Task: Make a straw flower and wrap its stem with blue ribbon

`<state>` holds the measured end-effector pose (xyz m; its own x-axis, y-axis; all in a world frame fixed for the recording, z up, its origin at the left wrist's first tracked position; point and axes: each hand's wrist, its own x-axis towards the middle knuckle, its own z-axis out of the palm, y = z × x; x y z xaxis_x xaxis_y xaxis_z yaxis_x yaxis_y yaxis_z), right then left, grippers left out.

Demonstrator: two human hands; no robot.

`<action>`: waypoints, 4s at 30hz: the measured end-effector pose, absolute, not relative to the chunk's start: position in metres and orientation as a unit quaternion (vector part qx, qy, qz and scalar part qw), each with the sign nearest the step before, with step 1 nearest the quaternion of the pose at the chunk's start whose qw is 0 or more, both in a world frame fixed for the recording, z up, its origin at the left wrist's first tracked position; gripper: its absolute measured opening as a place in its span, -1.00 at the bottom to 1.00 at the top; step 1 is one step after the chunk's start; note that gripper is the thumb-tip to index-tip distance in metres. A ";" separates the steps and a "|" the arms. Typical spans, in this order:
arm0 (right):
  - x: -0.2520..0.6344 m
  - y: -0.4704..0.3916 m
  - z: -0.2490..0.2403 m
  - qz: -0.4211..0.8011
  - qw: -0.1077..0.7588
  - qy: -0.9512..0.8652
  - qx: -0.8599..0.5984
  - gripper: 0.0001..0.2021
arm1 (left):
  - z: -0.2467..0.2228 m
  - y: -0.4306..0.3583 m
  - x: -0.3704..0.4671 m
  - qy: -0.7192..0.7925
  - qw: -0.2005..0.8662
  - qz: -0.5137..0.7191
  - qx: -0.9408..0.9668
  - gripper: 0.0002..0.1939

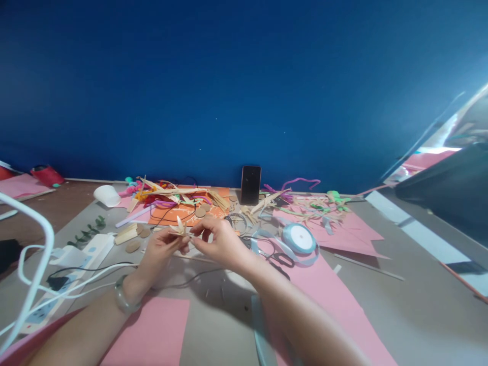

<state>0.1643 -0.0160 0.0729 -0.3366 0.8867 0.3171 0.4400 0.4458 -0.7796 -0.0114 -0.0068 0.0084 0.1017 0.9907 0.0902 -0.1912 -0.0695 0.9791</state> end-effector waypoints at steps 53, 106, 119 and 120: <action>0.141 0.039 0.038 0.541 0.314 -0.678 -0.386 -0.79 | 0.020 -0.035 -0.008 0.182 0.806 0.244 0.508 -0.67; 0.177 -0.021 0.064 0.459 0.357 -0.656 -0.481 -0.80 | -0.018 -0.017 -0.014 0.387 0.346 0.534 0.667 -0.89; 0.175 -0.020 0.061 0.463 0.338 -0.663 -0.482 -0.78 | -0.009 -0.019 -0.010 0.353 0.338 0.519 0.701 -0.92; 0.176 -0.020 0.062 0.463 0.338 -0.662 -0.483 -0.78 | -0.010 -0.019 -0.010 0.357 0.345 0.521 0.695 -0.91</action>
